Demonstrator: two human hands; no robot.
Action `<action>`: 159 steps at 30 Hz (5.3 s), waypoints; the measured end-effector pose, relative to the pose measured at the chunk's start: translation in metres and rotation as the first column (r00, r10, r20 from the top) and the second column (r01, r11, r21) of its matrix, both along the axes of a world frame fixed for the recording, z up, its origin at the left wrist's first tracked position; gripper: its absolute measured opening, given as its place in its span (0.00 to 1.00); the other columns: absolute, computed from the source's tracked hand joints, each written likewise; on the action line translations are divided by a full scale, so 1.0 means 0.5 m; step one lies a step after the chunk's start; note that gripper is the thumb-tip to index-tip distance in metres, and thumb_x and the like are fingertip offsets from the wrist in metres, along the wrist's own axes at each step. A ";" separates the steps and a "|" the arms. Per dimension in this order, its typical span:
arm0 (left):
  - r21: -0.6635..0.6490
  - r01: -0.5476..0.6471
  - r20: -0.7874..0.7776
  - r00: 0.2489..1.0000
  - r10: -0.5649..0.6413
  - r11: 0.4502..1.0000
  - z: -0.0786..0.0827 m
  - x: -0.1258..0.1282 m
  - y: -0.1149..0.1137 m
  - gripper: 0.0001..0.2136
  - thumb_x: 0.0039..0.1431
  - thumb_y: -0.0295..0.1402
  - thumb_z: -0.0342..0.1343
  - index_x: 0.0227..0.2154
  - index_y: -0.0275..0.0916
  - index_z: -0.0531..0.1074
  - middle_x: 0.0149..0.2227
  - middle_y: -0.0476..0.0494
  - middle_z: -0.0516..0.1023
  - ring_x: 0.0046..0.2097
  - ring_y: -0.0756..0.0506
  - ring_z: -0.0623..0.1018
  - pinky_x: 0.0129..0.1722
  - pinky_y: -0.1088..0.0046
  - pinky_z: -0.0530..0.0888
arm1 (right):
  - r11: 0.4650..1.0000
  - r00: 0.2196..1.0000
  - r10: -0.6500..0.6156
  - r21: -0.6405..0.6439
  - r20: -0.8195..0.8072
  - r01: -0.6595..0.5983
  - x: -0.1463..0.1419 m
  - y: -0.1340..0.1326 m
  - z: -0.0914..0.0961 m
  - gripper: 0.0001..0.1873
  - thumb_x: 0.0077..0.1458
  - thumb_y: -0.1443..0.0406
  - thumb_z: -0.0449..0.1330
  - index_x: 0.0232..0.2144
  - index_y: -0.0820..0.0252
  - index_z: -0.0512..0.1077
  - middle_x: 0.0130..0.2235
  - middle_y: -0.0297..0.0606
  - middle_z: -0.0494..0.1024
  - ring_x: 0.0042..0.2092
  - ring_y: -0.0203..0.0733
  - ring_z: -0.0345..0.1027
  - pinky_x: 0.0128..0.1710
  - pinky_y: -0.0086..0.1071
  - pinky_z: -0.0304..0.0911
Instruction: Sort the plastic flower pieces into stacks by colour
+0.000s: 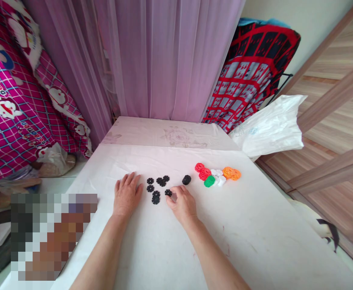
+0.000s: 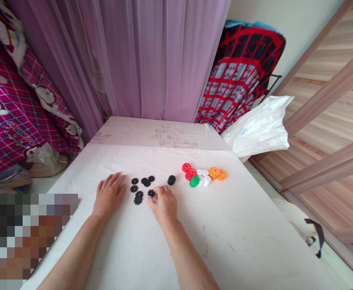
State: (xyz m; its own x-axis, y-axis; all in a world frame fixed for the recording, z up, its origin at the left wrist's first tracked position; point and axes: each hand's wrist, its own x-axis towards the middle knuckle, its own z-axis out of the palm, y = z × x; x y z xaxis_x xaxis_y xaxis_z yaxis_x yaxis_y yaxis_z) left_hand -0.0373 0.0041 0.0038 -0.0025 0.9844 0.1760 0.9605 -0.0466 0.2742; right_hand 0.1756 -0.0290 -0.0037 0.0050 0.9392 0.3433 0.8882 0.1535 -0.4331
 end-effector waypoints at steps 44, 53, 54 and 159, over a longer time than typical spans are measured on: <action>-0.008 -0.003 0.012 1.000 0.003 1.000 0.001 0.002 0.000 0.22 0.66 0.39 0.43 0.59 0.42 0.69 0.65 0.40 0.67 0.67 0.36 0.62 0.65 0.47 0.56 | 0.977 0.972 0.208 -0.069 0.113 -0.201 -0.043 0.082 0.030 0.21 0.57 0.74 0.52 0.51 0.60 0.74 0.53 0.43 0.77 0.52 0.49 0.67 0.56 0.40 0.62; -0.018 0.004 -0.006 1.000 -0.004 1.000 -0.007 0.004 -0.001 0.21 0.67 0.39 0.44 0.59 0.43 0.68 0.66 0.43 0.65 0.67 0.37 0.62 0.66 0.47 0.56 | 0.971 0.980 0.188 -0.167 0.072 -0.174 0.004 0.013 0.026 0.18 0.60 0.72 0.53 0.50 0.60 0.75 0.50 0.43 0.77 0.52 0.46 0.67 0.57 0.37 0.61; -0.020 0.005 -0.005 1.000 -0.005 1.000 -0.007 0.004 -0.001 0.21 0.67 0.39 0.44 0.59 0.43 0.68 0.66 0.43 0.65 0.67 0.37 0.61 0.66 0.47 0.56 | 0.969 0.982 0.169 -0.195 0.081 -0.151 0.007 0.011 0.030 0.18 0.60 0.70 0.55 0.51 0.60 0.74 0.50 0.44 0.76 0.52 0.47 0.67 0.56 0.37 0.62; -0.015 0.055 -0.031 0.998 -0.055 0.998 0.002 0.002 -0.004 0.19 0.68 0.39 0.43 0.58 0.52 0.70 0.65 0.46 0.66 0.67 0.38 0.62 0.66 0.48 0.56 | 0.969 0.982 0.176 -0.190 0.070 -0.160 0.004 -0.009 0.031 0.10 0.60 0.68 0.54 0.33 0.56 0.75 0.33 0.33 0.80 0.36 0.37 0.74 0.34 0.27 0.56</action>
State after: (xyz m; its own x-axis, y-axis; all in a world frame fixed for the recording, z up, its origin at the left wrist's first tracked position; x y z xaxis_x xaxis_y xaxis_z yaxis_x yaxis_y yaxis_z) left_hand -0.0362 0.0019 0.0047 0.0569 0.9852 0.1615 0.9647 -0.0960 0.2452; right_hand 0.1776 -0.0334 0.0117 -0.1801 0.9709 0.1577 0.8912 0.2289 -0.3916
